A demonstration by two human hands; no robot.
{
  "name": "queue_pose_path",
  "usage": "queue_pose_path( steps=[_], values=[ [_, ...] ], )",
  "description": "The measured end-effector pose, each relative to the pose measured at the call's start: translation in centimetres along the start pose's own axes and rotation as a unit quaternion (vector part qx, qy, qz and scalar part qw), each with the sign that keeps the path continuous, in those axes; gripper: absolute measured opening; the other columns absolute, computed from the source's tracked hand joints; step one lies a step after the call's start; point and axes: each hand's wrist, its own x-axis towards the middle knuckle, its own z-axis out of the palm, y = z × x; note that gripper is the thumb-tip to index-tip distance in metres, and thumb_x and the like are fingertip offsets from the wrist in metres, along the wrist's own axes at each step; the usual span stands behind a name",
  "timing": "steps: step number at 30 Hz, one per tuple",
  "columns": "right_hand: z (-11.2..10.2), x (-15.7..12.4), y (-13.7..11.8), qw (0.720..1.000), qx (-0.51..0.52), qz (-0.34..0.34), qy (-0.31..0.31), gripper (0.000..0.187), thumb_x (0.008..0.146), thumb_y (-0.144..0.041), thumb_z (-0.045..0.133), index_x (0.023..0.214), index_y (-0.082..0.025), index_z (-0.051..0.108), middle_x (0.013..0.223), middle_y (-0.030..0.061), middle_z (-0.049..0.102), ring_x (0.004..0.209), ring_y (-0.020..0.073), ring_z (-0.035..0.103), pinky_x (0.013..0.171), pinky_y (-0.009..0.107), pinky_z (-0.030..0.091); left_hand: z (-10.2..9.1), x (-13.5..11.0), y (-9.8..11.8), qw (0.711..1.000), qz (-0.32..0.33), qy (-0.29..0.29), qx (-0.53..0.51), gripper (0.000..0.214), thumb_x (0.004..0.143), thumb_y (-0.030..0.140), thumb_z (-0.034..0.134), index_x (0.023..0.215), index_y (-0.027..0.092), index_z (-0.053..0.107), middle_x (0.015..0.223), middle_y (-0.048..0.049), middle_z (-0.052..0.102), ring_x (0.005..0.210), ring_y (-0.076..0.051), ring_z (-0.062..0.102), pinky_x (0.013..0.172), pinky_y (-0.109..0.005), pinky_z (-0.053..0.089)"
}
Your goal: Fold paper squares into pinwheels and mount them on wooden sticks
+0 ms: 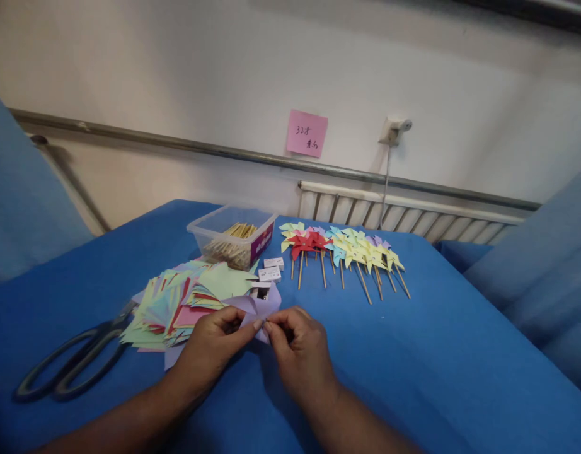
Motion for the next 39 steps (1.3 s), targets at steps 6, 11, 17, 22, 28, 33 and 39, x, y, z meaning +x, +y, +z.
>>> queue_pose_path(
  steps=[6, 11, 17, 22, 28, 33, 39],
  values=[
    [0.03, -0.04, 0.0, 0.999, -0.011, -0.032, 0.002, 0.011, 0.079, -0.017, 0.056, 0.076, -0.018, 0.066, 0.069, -0.0001, 0.063, 0.063, 0.0119, 0.057, 0.059, 0.022, 0.043, 0.05, -0.17, 0.35, 1.0, 0.002, 0.01, -0.003, 0.019, 0.064, 0.032, 0.066, 0.058, 0.015, 0.06, 0.051, 0.0055, 0.051, 0.051, -0.01, 0.045, 0.048, -0.019, 0.035],
    [0.02, -0.12, -0.01, 0.999, -0.013, -0.033, 0.005, 0.01, 0.079, -0.017, 0.057, 0.075, -0.019, 0.066, 0.069, -0.0005, 0.062, 0.063, 0.0117, 0.057, 0.058, 0.022, 0.043, 0.02, -0.23, 0.26, 1.0, 0.013, 0.007, 0.01, 0.018, 0.065, 0.032, 0.066, 0.061, 0.015, 0.062, 0.052, 0.0042, 0.054, 0.052, -0.011, 0.048, 0.049, -0.02, 0.037],
    [-0.02, -0.19, -0.14, 1.0, -0.006, -0.026, 0.004, 0.01, 0.079, -0.017, 0.056, 0.075, -0.019, 0.066, 0.069, 0.0, 0.063, 0.063, 0.012, 0.057, 0.059, 0.022, 0.044, -0.08, -0.39, 0.33, 0.997, 0.046, 0.016, 0.058, 0.014, 0.066, 0.031, 0.064, 0.064, 0.017, 0.066, 0.058, 0.0026, 0.062, 0.057, -0.013, 0.054, 0.054, -0.022, 0.041],
    [-0.1, -0.22, -0.49, 1.0, 0.004, -0.006, -0.003, 0.011, 0.079, -0.018, 0.057, 0.073, -0.018, 0.066, 0.068, 0.0, 0.063, 0.061, 0.0118, 0.056, 0.057, 0.021, 0.043, -0.16, -0.66, 0.47, 0.992, 0.076, 0.025, 0.093, 0.015, 0.068, 0.031, 0.063, 0.068, 0.017, 0.068, 0.064, 0.0005, 0.067, 0.061, -0.015, 0.059, 0.057, -0.023, 0.043],
    [0.06, -0.13, -0.48, 1.0, 0.029, 0.01, 0.005, 0.009, 0.078, -0.019, 0.059, 0.072, -0.018, 0.065, 0.072, 0.0006, 0.062, 0.066, 0.0129, 0.056, 0.062, 0.022, 0.043, -0.21, -0.73, 0.39, 0.986, 0.109, 0.024, 0.123, 0.013, 0.071, 0.028, 0.061, 0.071, 0.018, 0.069, 0.067, -0.0005, 0.068, 0.064, -0.016, 0.06, 0.06, -0.023, 0.044],
    [0.22, 0.05, -0.25, 0.999, 0.047, 0.003, 0.022, 0.006, 0.075, -0.019, 0.062, 0.07, -0.019, 0.065, 0.105, 0.0062, 0.061, 0.102, 0.02, 0.054, 0.089, 0.031, 0.04, -0.24, -0.81, 0.16, 0.986, 0.114, 0.025, 0.121, 0.012, 0.071, 0.028, 0.061, 0.07, 0.018, 0.069, 0.065, 0.0007, 0.067, 0.061, -0.015, 0.058, 0.057, -0.022, 0.043],
    [0.36, 0.02, -0.29, 0.997, 0.075, 0.02, 0.002, 0.008, 0.076, -0.021, 0.061, 0.068, -0.018, 0.061, 0.07, -0.0008, 0.058, 0.069, 0.0138, 0.055, 0.067, 0.025, 0.044, -0.3, -0.87, 0.23, 0.989, 0.111, 0.011, 0.099, 0.011, 0.072, 0.027, 0.061, 0.074, 0.019, 0.068, 0.07, 0.0002, 0.068, 0.067, -0.015, 0.06, 0.063, -0.023, 0.045]
  ],
)
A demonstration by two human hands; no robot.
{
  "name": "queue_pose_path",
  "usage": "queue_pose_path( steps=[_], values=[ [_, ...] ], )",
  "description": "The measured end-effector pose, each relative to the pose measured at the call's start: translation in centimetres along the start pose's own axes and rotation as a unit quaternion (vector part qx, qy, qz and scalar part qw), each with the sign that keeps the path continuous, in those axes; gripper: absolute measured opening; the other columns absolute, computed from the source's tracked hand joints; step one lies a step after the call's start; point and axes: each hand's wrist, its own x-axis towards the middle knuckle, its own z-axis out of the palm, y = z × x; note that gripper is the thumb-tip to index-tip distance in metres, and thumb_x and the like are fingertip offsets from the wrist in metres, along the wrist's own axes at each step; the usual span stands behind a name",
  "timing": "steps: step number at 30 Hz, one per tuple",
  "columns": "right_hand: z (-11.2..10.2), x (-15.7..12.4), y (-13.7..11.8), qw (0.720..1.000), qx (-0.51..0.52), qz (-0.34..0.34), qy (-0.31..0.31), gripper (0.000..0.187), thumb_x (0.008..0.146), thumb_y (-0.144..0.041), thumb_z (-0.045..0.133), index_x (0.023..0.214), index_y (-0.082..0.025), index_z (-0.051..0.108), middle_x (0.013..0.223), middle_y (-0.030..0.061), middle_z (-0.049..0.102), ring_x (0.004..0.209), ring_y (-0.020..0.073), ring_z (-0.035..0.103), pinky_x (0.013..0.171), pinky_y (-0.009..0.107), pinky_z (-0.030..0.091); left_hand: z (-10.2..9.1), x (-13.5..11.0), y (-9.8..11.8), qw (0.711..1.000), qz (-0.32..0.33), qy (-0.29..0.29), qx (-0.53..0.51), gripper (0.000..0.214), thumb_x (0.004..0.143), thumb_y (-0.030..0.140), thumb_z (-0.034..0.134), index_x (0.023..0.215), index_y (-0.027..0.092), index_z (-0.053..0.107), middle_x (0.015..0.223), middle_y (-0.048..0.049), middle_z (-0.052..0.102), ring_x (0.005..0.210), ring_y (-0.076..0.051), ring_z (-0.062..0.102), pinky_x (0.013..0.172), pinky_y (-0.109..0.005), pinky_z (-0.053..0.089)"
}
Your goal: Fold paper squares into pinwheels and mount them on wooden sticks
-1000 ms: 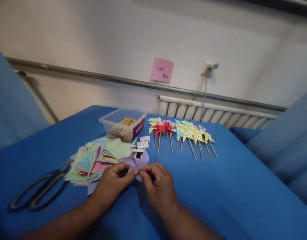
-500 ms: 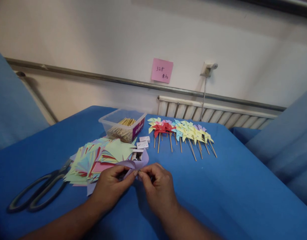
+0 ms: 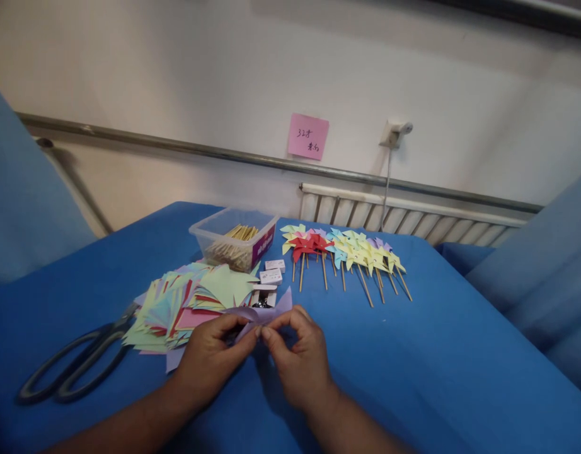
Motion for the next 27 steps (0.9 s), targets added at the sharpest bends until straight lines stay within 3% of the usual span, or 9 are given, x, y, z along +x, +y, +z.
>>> queue_pose_path(
  steps=[4, 9, 15, 17, 19, 21, 27],
  values=[
    [0.26, -0.17, 0.39, 0.998, 0.054, 0.032, 0.006, 0.004, 0.074, -0.018, 0.063, 0.076, -0.018, 0.059, 0.071, -0.0008, 0.06, 0.068, 0.0136, 0.056, 0.065, 0.025, 0.044, 0.02, 0.01, 0.07, 1.0, 0.001, -0.001, -0.02, 0.009, 0.073, 0.025, 0.061, 0.075, 0.019, 0.067, 0.073, 0.0005, 0.068, 0.07, -0.015, 0.061, 0.065, -0.023, 0.045],
    [0.72, -0.19, 0.27, 0.983, 0.178, 0.052, 0.013, 0.043, 0.072, -0.016, 0.064, 0.112, -0.022, 0.048, 0.09, 0.0017, 0.065, 0.08, 0.0149, 0.06, 0.069, 0.026, 0.048, -0.03, -0.01, 0.15, 1.0, 0.007, -0.004, -0.026, 0.009, 0.073, 0.025, 0.061, 0.076, 0.019, 0.067, 0.074, 0.0005, 0.068, 0.07, -0.015, 0.061, 0.065, -0.023, 0.045],
    [0.88, -0.13, 0.0, 0.965, 0.25, 0.081, 0.01, 0.07, 0.071, -0.015, 0.066, 0.131, -0.023, 0.031, 0.095, 0.0026, 0.067, 0.085, 0.0162, 0.064, 0.077, 0.03, 0.05, -0.08, -0.04, 0.31, 1.0, 0.006, -0.007, -0.025, 0.01, 0.073, 0.024, 0.061, 0.079, 0.02, 0.068, 0.076, 0.0001, 0.069, 0.071, -0.016, 0.062, 0.065, -0.023, 0.046],
    [0.79, -0.09, 0.15, 0.97, 0.23, 0.082, 0.008, 0.061, 0.07, -0.016, 0.067, 0.125, -0.022, 0.042, 0.092, 0.0022, 0.067, 0.082, 0.0159, 0.063, 0.075, 0.029, 0.05, -0.12, -0.05, 0.33, 1.0, 0.006, -0.005, -0.022, 0.01, 0.073, 0.024, 0.062, 0.079, 0.02, 0.068, 0.075, 0.0002, 0.069, 0.07, -0.015, 0.061, 0.065, -0.023, 0.045],
    [0.63, -0.07, 0.3, 0.98, 0.187, 0.071, -0.003, 0.035, 0.071, -0.018, 0.067, 0.105, -0.019, 0.058, 0.088, 0.0029, 0.068, 0.08, 0.016, 0.062, 0.074, 0.028, 0.049, -0.18, -0.09, 0.34, 1.0, 0.012, -0.006, -0.017, 0.009, 0.073, 0.023, 0.061, 0.078, 0.02, 0.067, 0.074, 0.0008, 0.069, 0.068, -0.015, 0.061, 0.064, -0.022, 0.045],
    [0.46, -0.11, 0.37, 0.987, 0.149, 0.051, -0.01, 0.017, 0.073, -0.02, 0.067, 0.089, -0.017, 0.064, 0.083, 0.003, 0.068, 0.077, 0.016, 0.061, 0.073, 0.028, 0.048, -0.25, -0.15, 0.37, 1.0, 0.021, -0.009, -0.013, 0.007, 0.073, 0.021, 0.061, 0.077, 0.02, 0.067, 0.073, 0.0018, 0.068, 0.067, -0.013, 0.06, 0.064, -0.021, 0.044],
    [0.19, -0.31, 0.32, 0.994, 0.108, 0.013, -0.004, 0.008, 0.076, -0.021, 0.064, 0.083, -0.017, 0.065, 0.075, 0.0011, 0.064, 0.071, 0.0143, 0.057, 0.067, 0.026, 0.046, -0.35, -0.33, 0.6, 0.999, 0.024, -0.028, -0.009, 0.007, 0.076, 0.021, 0.058, 0.074, 0.019, 0.065, 0.07, 0.0027, 0.066, 0.066, -0.012, 0.058, 0.063, -0.02, 0.044]
  ],
)
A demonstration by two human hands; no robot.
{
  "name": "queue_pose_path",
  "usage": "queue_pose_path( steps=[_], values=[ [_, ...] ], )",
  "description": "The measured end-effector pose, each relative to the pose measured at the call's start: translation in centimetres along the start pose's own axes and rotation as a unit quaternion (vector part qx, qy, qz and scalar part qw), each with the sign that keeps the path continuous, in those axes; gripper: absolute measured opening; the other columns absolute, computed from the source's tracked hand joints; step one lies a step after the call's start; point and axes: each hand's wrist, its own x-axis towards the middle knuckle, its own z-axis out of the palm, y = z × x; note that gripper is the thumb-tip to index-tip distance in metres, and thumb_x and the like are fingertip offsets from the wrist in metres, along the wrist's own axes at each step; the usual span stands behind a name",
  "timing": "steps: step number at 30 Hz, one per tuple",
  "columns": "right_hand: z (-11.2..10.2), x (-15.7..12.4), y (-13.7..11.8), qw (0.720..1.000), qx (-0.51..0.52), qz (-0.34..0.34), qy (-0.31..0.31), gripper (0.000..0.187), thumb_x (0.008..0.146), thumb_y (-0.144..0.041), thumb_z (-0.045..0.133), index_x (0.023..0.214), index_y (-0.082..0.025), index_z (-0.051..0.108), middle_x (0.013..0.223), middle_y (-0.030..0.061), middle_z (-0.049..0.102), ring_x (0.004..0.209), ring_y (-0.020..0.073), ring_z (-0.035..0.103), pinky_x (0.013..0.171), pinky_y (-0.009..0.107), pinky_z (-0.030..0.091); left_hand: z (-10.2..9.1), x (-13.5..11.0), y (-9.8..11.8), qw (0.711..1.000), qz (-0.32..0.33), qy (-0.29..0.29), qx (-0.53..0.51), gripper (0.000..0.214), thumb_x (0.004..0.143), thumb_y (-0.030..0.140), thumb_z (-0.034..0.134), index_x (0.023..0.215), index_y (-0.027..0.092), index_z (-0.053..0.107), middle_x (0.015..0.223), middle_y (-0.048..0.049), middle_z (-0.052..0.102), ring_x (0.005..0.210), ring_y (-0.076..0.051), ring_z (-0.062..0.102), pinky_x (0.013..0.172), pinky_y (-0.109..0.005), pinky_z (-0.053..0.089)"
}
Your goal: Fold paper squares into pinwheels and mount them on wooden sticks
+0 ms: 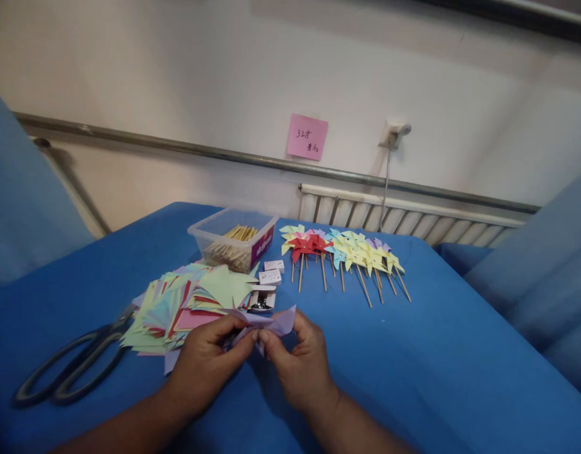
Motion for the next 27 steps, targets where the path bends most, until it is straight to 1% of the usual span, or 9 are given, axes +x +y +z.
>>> queue_pose_path(
  steps=[4, 8, 13, 16, 21, 27],
  values=[
    [-0.1, 0.0, 0.0, 1.0, -0.023, -0.012, 0.001, 0.007, 0.077, -0.021, 0.064, 0.081, -0.017, 0.065, 0.075, 0.0016, 0.065, 0.07, 0.0145, 0.058, 0.067, 0.026, 0.046, 0.0, -0.1, 0.2, 1.0, -0.015, 0.003, -0.015, 0.008, 0.076, 0.023, 0.058, 0.076, 0.019, 0.064, 0.069, 0.0025, 0.065, 0.065, -0.012, 0.058, 0.061, -0.021, 0.044],
    [-0.1, -0.1, -0.1, 1.0, -0.02, -0.022, 0.0, 0.009, 0.077, -0.021, 0.063, 0.085, -0.018, 0.066, 0.078, 0.0019, 0.067, 0.072, 0.015, 0.059, 0.069, 0.027, 0.047, 0.1, -0.1, 0.5, 0.999, -0.019, 0.026, -0.026, 0.005, 0.074, 0.022, 0.06, 0.072, 0.019, 0.062, 0.065, 0.0035, 0.062, 0.06, -0.011, 0.057, 0.058, -0.02, 0.044],
    [0.1, -0.2, -0.4, 0.999, -0.02, -0.035, -0.003, 0.016, 0.077, -0.02, 0.063, 0.092, -0.018, 0.066, 0.084, 0.0035, 0.068, 0.077, 0.0164, 0.06, 0.073, 0.028, 0.047, 0.2, -0.3, 0.8, 0.998, -0.031, 0.054, -0.003, 0.003, 0.07, 0.02, 0.063, 0.073, 0.019, 0.065, 0.066, 0.0023, 0.067, 0.062, -0.013, 0.062, 0.058, -0.02, 0.046],
    [0.1, -0.2, -0.4, 0.999, -0.018, -0.04, -0.004, 0.017, 0.076, -0.02, 0.063, 0.093, -0.019, 0.066, 0.084, 0.0032, 0.068, 0.077, 0.0164, 0.06, 0.072, 0.028, 0.047, 0.1, -0.3, 1.1, 0.998, -0.03, 0.05, 0.009, 0.005, 0.069, 0.019, 0.063, 0.072, 0.019, 0.067, 0.069, 0.0013, 0.07, 0.064, -0.013, 0.064, 0.061, -0.021, 0.047],
    [-0.1, -0.2, -0.4, 0.999, -0.022, -0.039, -0.008, 0.016, 0.076, -0.02, 0.063, 0.092, -0.019, 0.065, 0.08, 0.0024, 0.066, 0.074, 0.0159, 0.059, 0.069, 0.027, 0.047, -0.1, -0.4, 1.5, 0.999, -0.02, 0.04, 0.026, 0.007, 0.069, 0.018, 0.062, 0.071, 0.019, 0.069, 0.068, 0.0018, 0.071, 0.06, -0.013, 0.062, 0.061, -0.021, 0.048],
    [-0.1, -0.3, -0.7, 0.999, -0.014, -0.042, -0.013, 0.012, 0.077, -0.02, 0.063, 0.089, -0.02, 0.065, 0.078, 0.0011, 0.065, 0.073, 0.0149, 0.058, 0.068, 0.026, 0.046, 0.0, -0.5, 1.0, 0.999, -0.017, 0.044, 0.02, 0.007, 0.07, 0.019, 0.063, 0.073, 0.019, 0.069, 0.068, 0.0014, 0.071, 0.063, -0.014, 0.063, 0.062, -0.021, 0.048]
  ],
)
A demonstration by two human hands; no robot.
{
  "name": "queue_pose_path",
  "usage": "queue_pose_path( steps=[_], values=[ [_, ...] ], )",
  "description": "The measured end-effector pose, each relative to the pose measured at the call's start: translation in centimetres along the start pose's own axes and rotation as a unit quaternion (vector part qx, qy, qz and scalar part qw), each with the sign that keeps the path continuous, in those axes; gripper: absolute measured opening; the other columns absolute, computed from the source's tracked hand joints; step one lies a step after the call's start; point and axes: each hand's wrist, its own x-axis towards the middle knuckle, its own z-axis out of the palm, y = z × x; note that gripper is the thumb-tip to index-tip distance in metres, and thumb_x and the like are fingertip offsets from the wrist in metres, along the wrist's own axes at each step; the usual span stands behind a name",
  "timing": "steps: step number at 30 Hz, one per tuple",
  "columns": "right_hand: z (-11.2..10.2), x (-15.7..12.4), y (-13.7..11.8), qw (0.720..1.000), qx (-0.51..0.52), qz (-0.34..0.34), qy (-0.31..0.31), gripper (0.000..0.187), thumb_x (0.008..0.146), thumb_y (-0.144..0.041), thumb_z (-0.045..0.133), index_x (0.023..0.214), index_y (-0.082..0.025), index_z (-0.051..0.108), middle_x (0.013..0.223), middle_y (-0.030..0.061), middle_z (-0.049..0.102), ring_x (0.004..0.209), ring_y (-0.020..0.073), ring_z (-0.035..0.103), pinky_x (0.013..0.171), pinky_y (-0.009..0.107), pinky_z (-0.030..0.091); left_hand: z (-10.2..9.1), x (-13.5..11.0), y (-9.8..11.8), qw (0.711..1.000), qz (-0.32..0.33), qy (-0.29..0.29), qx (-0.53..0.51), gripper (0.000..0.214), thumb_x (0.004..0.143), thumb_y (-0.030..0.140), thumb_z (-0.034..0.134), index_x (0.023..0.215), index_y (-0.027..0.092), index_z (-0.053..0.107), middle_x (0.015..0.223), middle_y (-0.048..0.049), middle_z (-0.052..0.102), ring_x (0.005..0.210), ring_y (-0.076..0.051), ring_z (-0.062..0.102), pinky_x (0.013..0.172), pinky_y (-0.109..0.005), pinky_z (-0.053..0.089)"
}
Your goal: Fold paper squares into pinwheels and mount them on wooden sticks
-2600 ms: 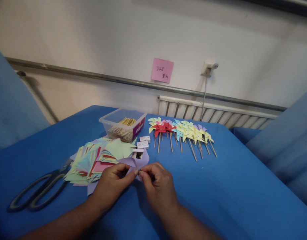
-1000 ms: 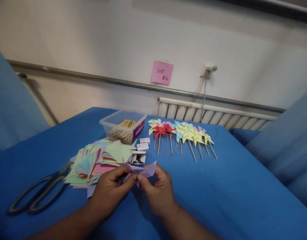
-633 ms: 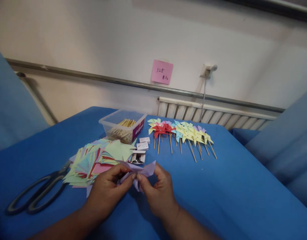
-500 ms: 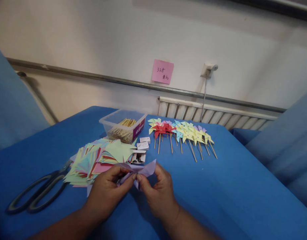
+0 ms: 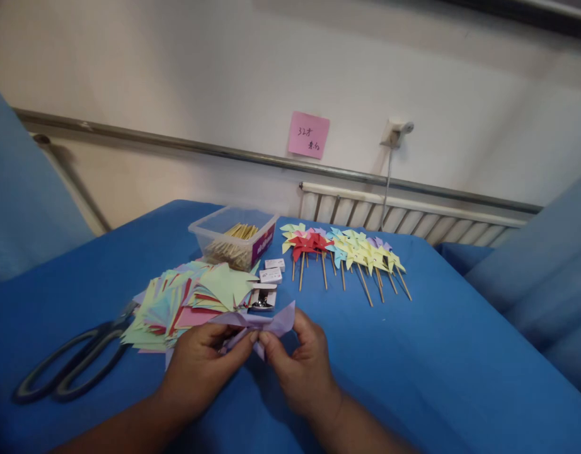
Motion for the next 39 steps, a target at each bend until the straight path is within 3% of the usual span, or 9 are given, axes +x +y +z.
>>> queue_pose_path(
  steps=[7, 15, 22, 32, 39],
  values=[
    [-0.16, -0.13, 0.21, 1.0, -0.008, 0.004, 0.001, 0.009, 0.078, -0.02, 0.062, 0.086, -0.019, 0.064, 0.077, 0.0007, 0.065, 0.072, 0.0147, 0.057, 0.068, 0.027, 0.046, -0.01, -0.03, -0.35, 0.997, -0.012, -0.029, -0.07, 0.009, 0.074, 0.023, 0.061, 0.081, 0.019, 0.062, 0.075, 0.0003, 0.068, 0.07, -0.015, 0.063, 0.067, -0.024, 0.05],
    [-0.09, 0.0, 0.01, 1.0, -0.004, 0.008, 0.006, 0.012, 0.077, -0.023, 0.063, 0.088, -0.018, 0.065, 0.079, 0.0021, 0.066, 0.074, 0.0162, 0.058, 0.069, 0.029, 0.047, -0.13, 0.1, 0.04, 0.993, -0.024, -0.03, -0.112, 0.012, 0.073, 0.025, 0.062, 0.081, 0.018, 0.067, 0.079, -0.0016, 0.07, 0.074, -0.016, 0.064, 0.069, -0.025, 0.05],
    [-0.2, -0.2, -0.05, 1.0, -0.017, 0.008, 0.009, 0.011, 0.076, -0.022, 0.063, 0.087, -0.018, 0.064, 0.075, 0.0016, 0.065, 0.07, 0.0151, 0.058, 0.067, 0.027, 0.047, -0.18, -0.28, 0.15, 0.999, 0.0, -0.002, -0.045, 0.008, 0.072, 0.022, 0.062, 0.078, 0.02, 0.067, 0.069, 0.0024, 0.066, 0.063, -0.013, 0.06, 0.06, -0.021, 0.046],
    [-0.19, -0.12, -0.37, 1.0, -0.003, 0.009, 0.008, 0.017, 0.077, -0.022, 0.062, 0.093, -0.018, 0.064, 0.081, 0.0029, 0.066, 0.076, 0.0169, 0.059, 0.072, 0.03, 0.047, -0.41, -0.5, 0.07, 0.999, 0.02, -0.025, -0.029, 0.017, 0.077, 0.024, 0.06, 0.091, 0.023, 0.069, 0.074, 0.0021, 0.069, 0.069, -0.013, 0.063, 0.064, -0.021, 0.047],
    [-0.13, -0.1, -0.26, 1.0, 0.002, 0.014, 0.003, 0.017, 0.077, -0.021, 0.061, 0.094, -0.018, 0.064, 0.085, 0.0041, 0.068, 0.078, 0.0178, 0.06, 0.074, 0.031, 0.048, -0.31, -0.48, 0.3, 0.999, 0.029, -0.01, -0.011, 0.011, 0.075, 0.024, 0.062, 0.082, 0.022, 0.07, 0.07, 0.0022, 0.069, 0.064, -0.013, 0.062, 0.061, -0.021, 0.046]
  ],
)
